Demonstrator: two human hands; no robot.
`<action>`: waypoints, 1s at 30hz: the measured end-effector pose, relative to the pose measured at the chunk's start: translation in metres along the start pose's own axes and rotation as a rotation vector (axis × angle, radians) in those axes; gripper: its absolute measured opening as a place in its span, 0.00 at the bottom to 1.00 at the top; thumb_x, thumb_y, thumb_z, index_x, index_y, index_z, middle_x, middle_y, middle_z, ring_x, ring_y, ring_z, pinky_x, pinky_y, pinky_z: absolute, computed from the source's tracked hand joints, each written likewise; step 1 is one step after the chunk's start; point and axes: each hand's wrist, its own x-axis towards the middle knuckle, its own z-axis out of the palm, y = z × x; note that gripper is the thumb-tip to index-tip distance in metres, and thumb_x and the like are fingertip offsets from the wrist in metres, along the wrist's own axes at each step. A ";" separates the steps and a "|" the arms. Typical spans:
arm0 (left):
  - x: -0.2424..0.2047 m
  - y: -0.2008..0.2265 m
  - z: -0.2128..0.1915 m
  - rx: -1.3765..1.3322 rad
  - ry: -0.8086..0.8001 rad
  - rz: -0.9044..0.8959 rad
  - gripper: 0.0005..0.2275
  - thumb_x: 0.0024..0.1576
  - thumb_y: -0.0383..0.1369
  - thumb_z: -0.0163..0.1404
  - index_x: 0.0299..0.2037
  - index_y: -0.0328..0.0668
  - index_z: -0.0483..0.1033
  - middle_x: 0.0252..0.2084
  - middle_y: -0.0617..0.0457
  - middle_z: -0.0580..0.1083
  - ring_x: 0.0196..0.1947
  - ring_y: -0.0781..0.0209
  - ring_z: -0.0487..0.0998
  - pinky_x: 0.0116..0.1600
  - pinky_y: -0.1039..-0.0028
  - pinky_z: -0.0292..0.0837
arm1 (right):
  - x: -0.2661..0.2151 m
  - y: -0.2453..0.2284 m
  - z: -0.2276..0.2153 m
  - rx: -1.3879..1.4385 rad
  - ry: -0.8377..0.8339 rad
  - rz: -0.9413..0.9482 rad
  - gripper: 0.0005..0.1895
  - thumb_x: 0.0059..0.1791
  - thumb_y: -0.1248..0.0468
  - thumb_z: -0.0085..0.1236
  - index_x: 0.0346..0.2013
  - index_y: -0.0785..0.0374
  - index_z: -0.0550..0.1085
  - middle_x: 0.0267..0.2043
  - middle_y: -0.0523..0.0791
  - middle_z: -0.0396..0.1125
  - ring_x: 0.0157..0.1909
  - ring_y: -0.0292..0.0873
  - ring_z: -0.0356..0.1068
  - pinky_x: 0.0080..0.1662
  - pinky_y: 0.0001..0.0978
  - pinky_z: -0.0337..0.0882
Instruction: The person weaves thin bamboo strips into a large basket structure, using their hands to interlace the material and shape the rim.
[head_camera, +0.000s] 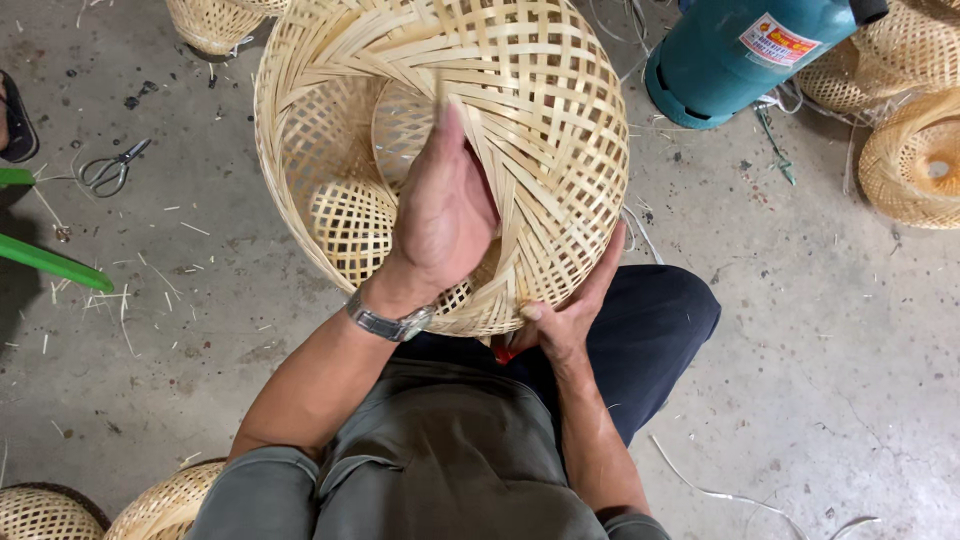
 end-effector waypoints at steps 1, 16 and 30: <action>0.001 -0.003 0.005 0.010 0.031 0.023 0.30 0.68 0.47 0.48 0.72 0.32 0.60 0.66 0.45 0.70 0.68 0.58 0.70 0.74 0.64 0.69 | -0.003 0.001 0.002 -0.031 -0.015 -0.017 0.79 0.35 0.34 0.75 0.80 0.64 0.35 0.82 0.56 0.41 0.81 0.52 0.48 0.78 0.48 0.54; -0.009 -0.013 -0.010 0.070 0.015 -0.008 0.18 0.72 0.38 0.45 0.68 0.36 0.68 0.64 0.46 0.72 0.67 0.61 0.72 0.75 0.68 0.69 | 0.036 -0.084 -0.002 -0.508 -0.127 -0.477 0.33 0.50 0.61 0.73 0.66 0.57 0.68 0.80 0.52 0.48 0.81 0.54 0.48 0.80 0.50 0.54; -0.027 -0.019 0.006 0.082 0.000 -0.019 0.19 0.73 0.40 0.44 0.67 0.32 0.67 0.63 0.46 0.72 0.65 0.61 0.72 0.73 0.66 0.69 | 0.029 -0.101 0.011 -0.702 -0.134 -0.503 0.25 0.48 0.57 0.74 0.55 0.59 0.73 0.78 0.53 0.50 0.81 0.62 0.42 0.78 0.57 0.49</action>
